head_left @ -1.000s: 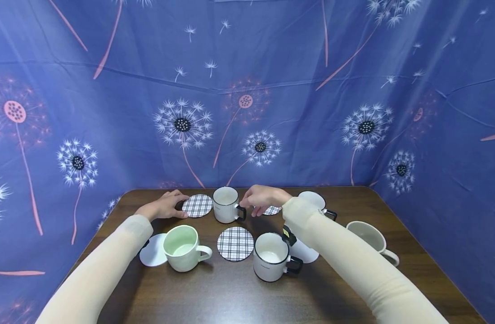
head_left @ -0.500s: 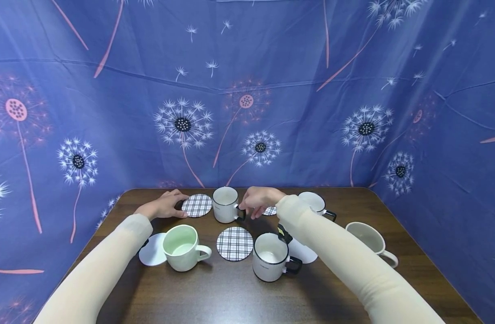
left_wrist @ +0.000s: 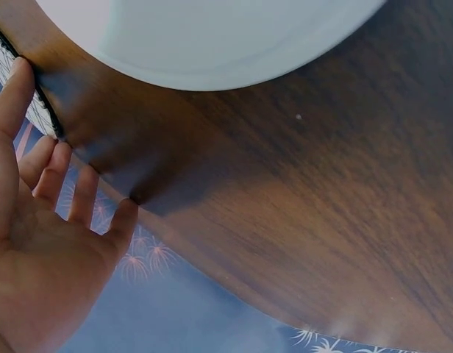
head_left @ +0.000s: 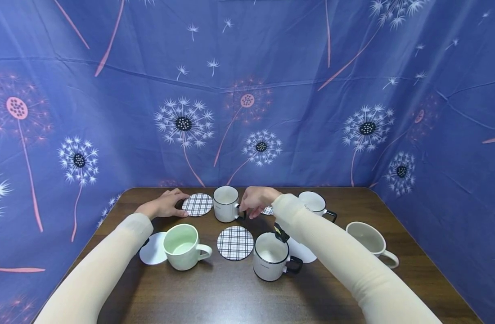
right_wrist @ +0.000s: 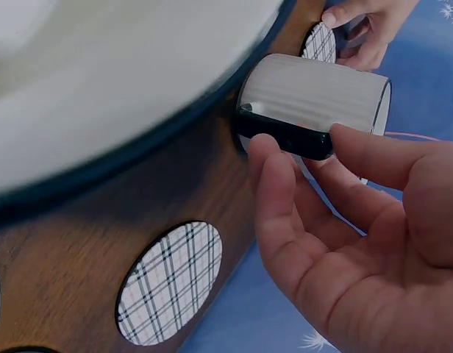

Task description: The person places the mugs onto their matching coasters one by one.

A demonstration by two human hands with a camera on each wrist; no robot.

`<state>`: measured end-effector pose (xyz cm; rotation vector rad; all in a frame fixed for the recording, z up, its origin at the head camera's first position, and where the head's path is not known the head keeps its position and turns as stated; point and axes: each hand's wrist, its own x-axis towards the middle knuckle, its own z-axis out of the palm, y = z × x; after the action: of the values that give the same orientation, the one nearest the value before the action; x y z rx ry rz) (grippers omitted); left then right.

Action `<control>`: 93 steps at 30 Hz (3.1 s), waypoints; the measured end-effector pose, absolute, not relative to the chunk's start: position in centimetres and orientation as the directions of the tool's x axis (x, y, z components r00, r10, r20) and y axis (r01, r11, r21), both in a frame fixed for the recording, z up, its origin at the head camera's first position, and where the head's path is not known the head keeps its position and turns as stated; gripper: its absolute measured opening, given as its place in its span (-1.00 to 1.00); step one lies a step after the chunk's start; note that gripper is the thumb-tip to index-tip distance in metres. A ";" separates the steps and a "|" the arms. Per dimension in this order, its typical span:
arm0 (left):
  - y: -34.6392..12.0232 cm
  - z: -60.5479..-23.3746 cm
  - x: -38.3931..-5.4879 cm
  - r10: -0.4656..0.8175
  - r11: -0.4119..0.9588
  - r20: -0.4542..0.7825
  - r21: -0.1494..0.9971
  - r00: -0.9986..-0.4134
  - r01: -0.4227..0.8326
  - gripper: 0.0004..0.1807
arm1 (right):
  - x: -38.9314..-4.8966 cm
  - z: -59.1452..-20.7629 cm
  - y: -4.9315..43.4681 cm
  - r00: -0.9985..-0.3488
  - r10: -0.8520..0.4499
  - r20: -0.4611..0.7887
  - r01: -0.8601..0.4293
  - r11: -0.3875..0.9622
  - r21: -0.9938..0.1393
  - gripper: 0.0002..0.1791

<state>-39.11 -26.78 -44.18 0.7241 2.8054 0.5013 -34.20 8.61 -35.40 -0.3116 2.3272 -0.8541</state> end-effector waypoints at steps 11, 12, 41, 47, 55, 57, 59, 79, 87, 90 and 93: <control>-27.4 -45.1 -39.8 0.522 0.804 -0.065 0.369 -0.850 0.466 -0.16 | -34.2 -35.5 8.5 -0.779 -0.436 -0.451 -0.059 0.767 -0.639 -0.73; -27.5 -45.3 -39.9 0.522 0.804 -0.063 0.369 -0.851 0.466 -0.16 | -34.2 -35.6 8.5 -0.779 -0.436 -0.451 -0.054 0.763 -0.644 -0.74; -27.5 -45.7 -40.3 0.516 0.808 -0.078 0.375 -0.853 0.454 -0.18 | -35.3 -35.5 8.0 -0.725 -0.483 -0.491 0.060 0.666 -0.743 -0.74; -27.3 -45.1 -39.8 0.513 0.809 -0.090 0.383 -0.854 0.446 -0.17 | -35.3 -35.3 8.2 -0.741 -0.492 -0.457 0.033 0.654 -0.756 -0.74; -27.6 -45.4 -40.0 0.525 0.805 -0.081 0.372 -0.847 0.463 -0.15 | -35.5 -35.2 8.7 -0.750 -0.501 -0.432 0.015 0.640 -0.768 -0.73; -27.6 -45.5 -40.1 0.522 0.806 -0.083 0.374 -0.849 0.459 -0.15 | -35.5 -35.3 8.7 -0.759 -0.502 -0.414 0.007 0.630 -0.777 -0.74; -27.6 -45.6 -40.1 0.516 0.809 -0.088 0.379 -0.852 0.450 -0.16 | -35.6 -35.3 8.6 -0.769 -0.506 -0.391 -0.004 0.616 -0.788 -0.75; -27.0 -44.6 -39.3 0.494 0.830 -0.116 0.356 -0.861 0.429 -0.19 | -35.5 -35.1 6.2 -0.837 -0.479 -0.264 -0.036 0.530 -0.847 -0.74; -27.1 -44.6 -39.3 0.490 0.833 -0.114 0.353 -0.864 0.426 -0.19 | -35.7 -35.4 5.4 -0.846 -0.478 -0.236 -0.052 0.515 -0.855 -0.73; -27.0 -44.6 -39.3 0.487 0.836 -0.121 0.352 -0.865 0.421 -0.18 | -35.8 -35.7 5.0 -0.850 -0.474 -0.229 -0.051 0.508 -0.860 -0.73; -26.9 -44.6 -39.3 0.482 0.839 -0.129 0.354 -0.867 0.414 -0.18 | -36.0 -35.8 4.6 -0.855 -0.465 -0.229 -0.041 0.501 -0.864 -0.74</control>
<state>-39.33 -26.91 -44.59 0.6916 2.8051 0.4691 -36.01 4.60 -35.85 -0.4177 2.3125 -1.3142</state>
